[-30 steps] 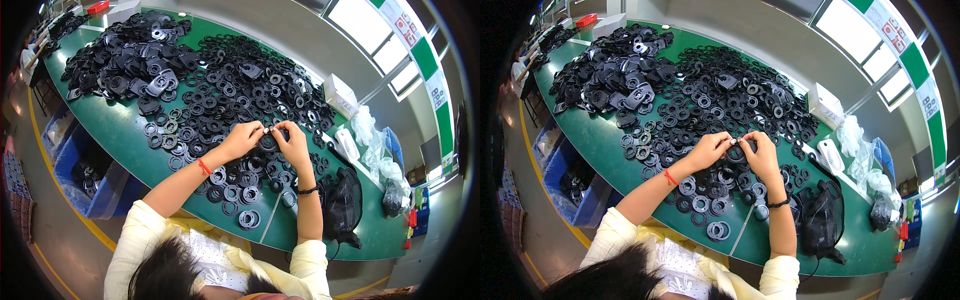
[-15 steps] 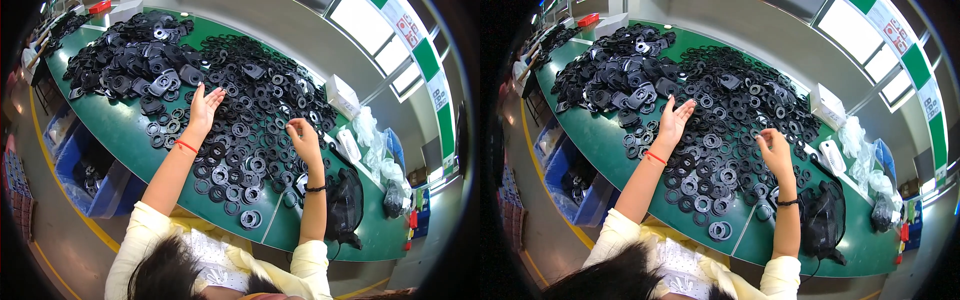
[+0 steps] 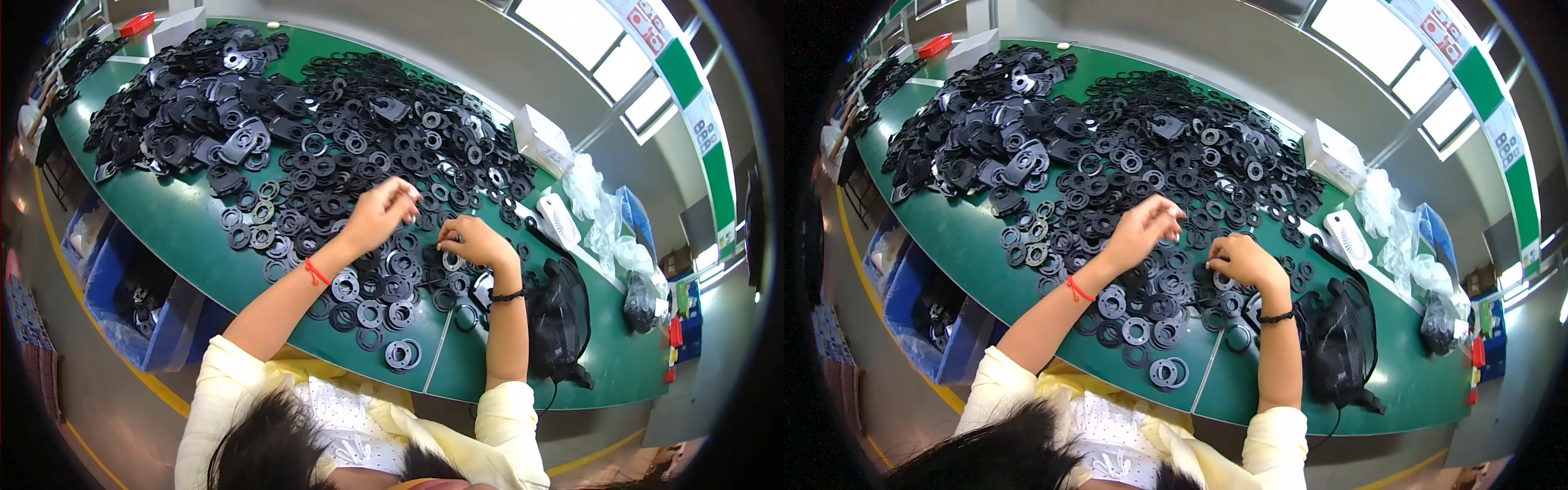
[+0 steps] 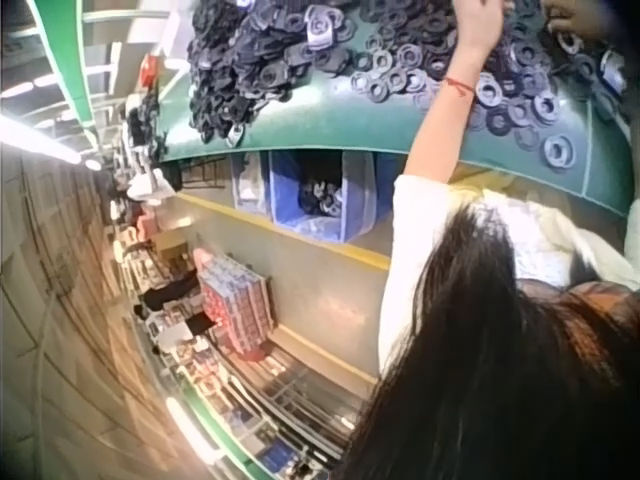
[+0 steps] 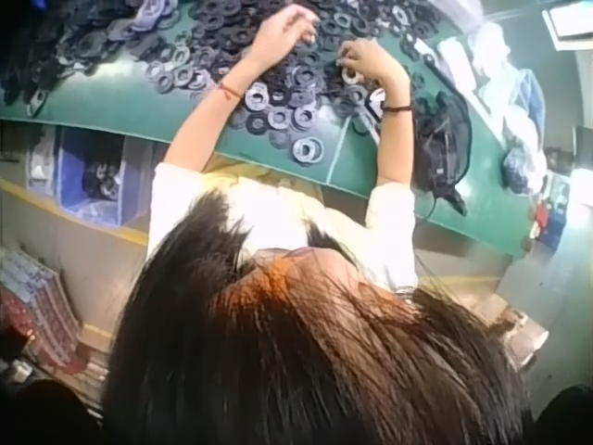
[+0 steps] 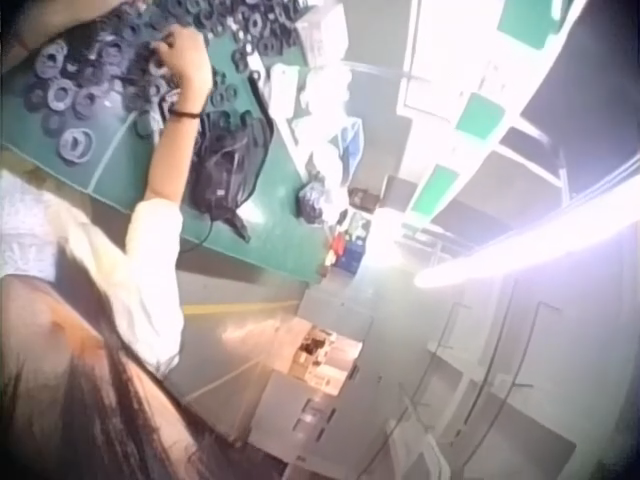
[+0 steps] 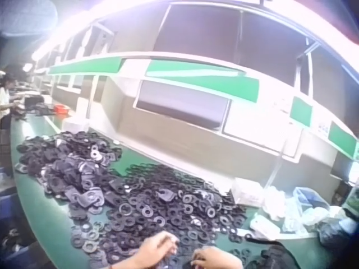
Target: Inspecting and sorting small black plastic components on a workbench in an assembly line.
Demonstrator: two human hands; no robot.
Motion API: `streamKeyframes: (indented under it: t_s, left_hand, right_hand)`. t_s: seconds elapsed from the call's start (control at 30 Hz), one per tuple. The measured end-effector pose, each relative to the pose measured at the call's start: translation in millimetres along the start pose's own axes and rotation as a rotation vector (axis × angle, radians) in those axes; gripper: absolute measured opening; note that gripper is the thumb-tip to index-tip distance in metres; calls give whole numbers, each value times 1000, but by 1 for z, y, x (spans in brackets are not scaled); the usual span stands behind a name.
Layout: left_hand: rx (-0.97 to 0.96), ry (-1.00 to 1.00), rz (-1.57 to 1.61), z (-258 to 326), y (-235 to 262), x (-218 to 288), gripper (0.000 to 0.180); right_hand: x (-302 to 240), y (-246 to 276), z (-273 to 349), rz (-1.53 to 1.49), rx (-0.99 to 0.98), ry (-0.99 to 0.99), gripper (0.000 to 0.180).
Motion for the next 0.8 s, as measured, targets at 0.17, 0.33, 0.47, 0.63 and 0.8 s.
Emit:
streamKeyframes:
  t_s: [0.17, 0.33, 0.47, 0.63, 0.8]
  left_hand:
    - [-369, -377, -535, 32, -42, 9, 16]
    - [-657, -643, -776, 63, -81, -9, 31]
    - [-651, -748, -975, 74, -103, -34, 45]
    - [-430, -731, -1209, 70, -97, -28, 51]
    - [-339, -600, -1283, 62, -83, -23, 40]
  right_hand:
    - [12, 33, 22, -129, -29, -348, 21]
    - [22, 48, 36, -157, 21, -486, 24]
    - [27, 50, 37, -98, 38, -420, 23]
    - [29, 50, 36, 5, 20, -335, 21]
    - [15, 51, 35, -58, -18, -368, 24]
Point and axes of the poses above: each hand's wrist, its own z-axis away from the middle knuckle, its own y-axis out of the back of the hand, x = y × z, the point moved 2 cm from there along -z, towards the middle knuckle, and after that the axes turned 5 degrees about x, right-handed, at the moved point
